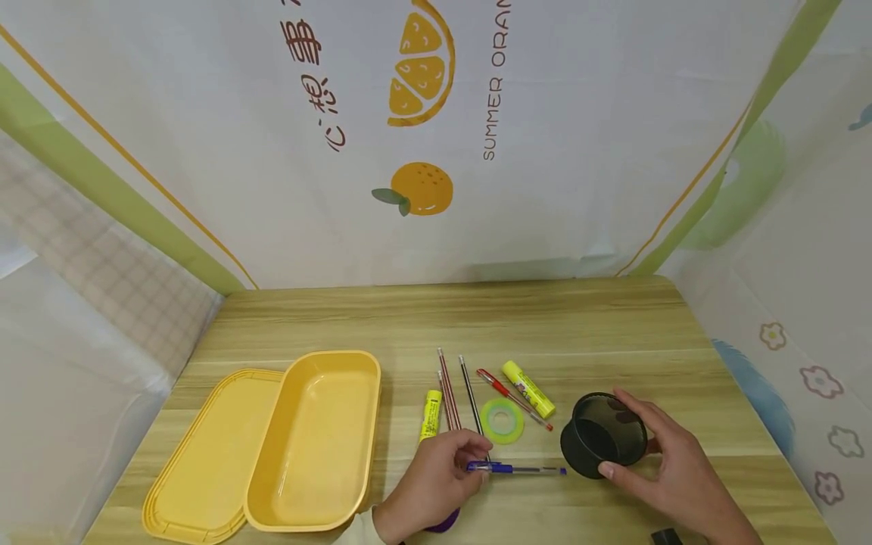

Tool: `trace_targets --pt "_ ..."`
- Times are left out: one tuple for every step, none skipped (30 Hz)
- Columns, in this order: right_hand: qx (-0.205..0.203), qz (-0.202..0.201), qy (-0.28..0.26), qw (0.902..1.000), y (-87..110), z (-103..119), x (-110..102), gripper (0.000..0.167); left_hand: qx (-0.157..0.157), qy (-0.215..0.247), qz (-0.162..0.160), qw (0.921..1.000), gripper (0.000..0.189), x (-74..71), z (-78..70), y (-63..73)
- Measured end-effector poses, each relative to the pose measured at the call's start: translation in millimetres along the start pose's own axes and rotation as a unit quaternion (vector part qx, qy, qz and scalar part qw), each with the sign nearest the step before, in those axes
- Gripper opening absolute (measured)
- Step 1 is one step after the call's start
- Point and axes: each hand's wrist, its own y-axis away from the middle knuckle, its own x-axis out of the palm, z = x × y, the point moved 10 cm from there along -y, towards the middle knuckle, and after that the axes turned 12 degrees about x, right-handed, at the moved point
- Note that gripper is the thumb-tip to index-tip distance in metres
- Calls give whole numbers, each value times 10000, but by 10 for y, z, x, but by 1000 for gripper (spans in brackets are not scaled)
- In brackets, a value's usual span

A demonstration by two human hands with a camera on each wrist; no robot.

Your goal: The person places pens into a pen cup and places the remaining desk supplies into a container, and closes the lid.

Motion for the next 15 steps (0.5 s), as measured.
trace_targets --pt "-11 -2 -10 10000 3 1 0 102 -79 209 -79 9997 24 -4 14 8" --pt "-21 -5 -21 10000 4 3 -1 102 -182 440 -160 9987 23 -7 29 19" --pt "-28 -3 -37 10000 5 4 -1 102 -298 667 -237 9970 23 -11 46 29" --pt "-37 -2 -52 10000 6 5 -1 102 -400 824 -311 9953 22 -18 60 38" --pt "-34 -2 -55 10000 5 3 -1 101 -488 950 -375 9936 21 -24 72 45" --pt "-22 0 -47 10000 2 3 -2 101 -564 1052 -442 9919 20 -32 82 53" --pt "-17 -6 -42 10000 0 2 -4 101 -615 1106 -498 9907 20 -38 90 59" --pt "-6 -6 -38 10000 -4 0 -4 101 -652 1156 -546 9897 19 -44 93 64" --pt "9 -4 -34 10000 -7 -4 -5 101 -688 1201 -584 9887 19 -47 95 67" --pt "18 -8 -24 10000 -9 -7 -7 101 -713 1228 -616 9879 18 -48 96 69" --pt "29 -9 -14 10000 -10 -12 -8 101 -750 1297 -650 9866 18 -47 97 73" --pt "31 -7 -8 10000 -11 -15 -8 101 -774 1390 -707 9847 18 -46 95 72" --pt "35 -5 -9 10000 -12 -17 -9 101 -823 1556 -783 9813 19 -44 99 73" --pt "31 -4 -19 10000 -13 -18 -9 101 -862 1723 -877 9773 20 -43 101 71" --pt "28 -6 -26 10000 -15 -19 -9 101 -900 1867 -989 9733 21 -47 103 68"
